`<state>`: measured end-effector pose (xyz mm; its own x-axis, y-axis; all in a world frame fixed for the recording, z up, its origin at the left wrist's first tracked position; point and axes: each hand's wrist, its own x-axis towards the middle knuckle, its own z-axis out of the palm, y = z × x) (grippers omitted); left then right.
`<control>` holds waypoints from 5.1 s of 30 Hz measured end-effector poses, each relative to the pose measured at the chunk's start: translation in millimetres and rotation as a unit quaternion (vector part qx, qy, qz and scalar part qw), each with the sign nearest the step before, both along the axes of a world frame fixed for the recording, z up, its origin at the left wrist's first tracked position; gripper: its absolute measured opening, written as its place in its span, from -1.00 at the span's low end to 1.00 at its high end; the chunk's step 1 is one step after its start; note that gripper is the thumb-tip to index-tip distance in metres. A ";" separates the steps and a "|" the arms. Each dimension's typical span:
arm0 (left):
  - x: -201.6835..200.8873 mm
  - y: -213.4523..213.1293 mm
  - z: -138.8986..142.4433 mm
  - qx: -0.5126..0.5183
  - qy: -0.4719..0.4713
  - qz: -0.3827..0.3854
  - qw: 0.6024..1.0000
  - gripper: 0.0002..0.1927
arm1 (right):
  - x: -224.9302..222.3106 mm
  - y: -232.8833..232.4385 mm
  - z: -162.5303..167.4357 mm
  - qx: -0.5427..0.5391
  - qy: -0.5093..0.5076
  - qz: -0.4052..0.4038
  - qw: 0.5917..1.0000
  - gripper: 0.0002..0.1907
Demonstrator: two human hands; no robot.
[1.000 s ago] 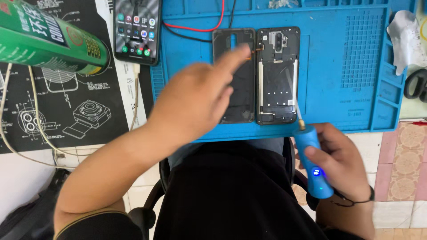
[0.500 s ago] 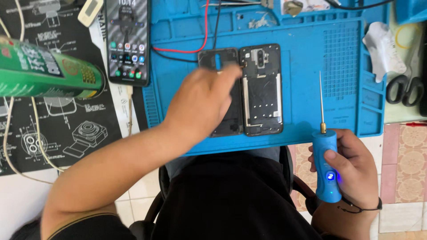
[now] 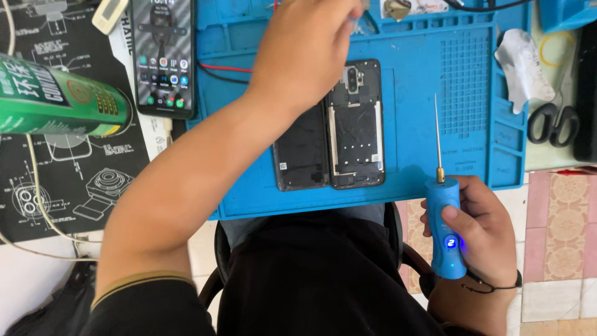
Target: The person uses a blue electric screwdriver to remove screws from a disassembled smartphone placed on a blue work mat. They then switch to a small metal tool to adjust or remove components near the camera module area.
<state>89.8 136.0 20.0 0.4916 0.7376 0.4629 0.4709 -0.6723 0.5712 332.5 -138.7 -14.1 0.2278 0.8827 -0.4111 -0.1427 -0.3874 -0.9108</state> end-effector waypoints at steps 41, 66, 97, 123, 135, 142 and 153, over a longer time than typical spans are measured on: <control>-106.8 -137.0 -19.1 -0.050 0.080 0.013 0.995 -0.14 | -125.1 46.5 22.6 0.008 -0.288 0.203 0.936 -0.73; -115.0 -139.1 -25.2 -0.110 0.043 0.000 0.993 0.10 | -129.3 32.6 28.4 -0.044 -0.329 0.233 0.914 -0.67; -136.2 -132.4 10.2 -0.170 0.030 -0.197 0.965 -0.90 | -53.7 5.5 21.6 -0.011 -0.273 0.422 0.864 -0.47; -129.0 -138.6 -15.6 -0.060 0.128 -0.082 0.987 -0.37 | -75.6 -8.9 14.7 -0.035 -0.353 0.341 0.871 -0.47; -130.7 -138.2 -19.9 -0.042 0.127 -0.085 0.987 -0.40 | -71.8 -15.1 23.1 -0.067 -0.389 0.306 0.866 -0.51; -128.7 -138.8 -22.3 -0.042 0.071 -0.074 0.994 -0.69 | -49.1 -28.5 22.4 -0.104 -0.307 0.385 0.864 -0.45; -99.0 -145.6 -16.7 -0.046 0.079 -0.135 0.987 -0.72 | -34.4 -37.4 19.1 -0.148 -0.326 0.370 0.857 -0.43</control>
<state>-9.2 -9.6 3.4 0.7366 0.6052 0.3019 0.3699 -0.7342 0.5693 298.2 -176.0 5.0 -0.0824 0.7641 -0.6398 0.7439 -0.3801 -0.5497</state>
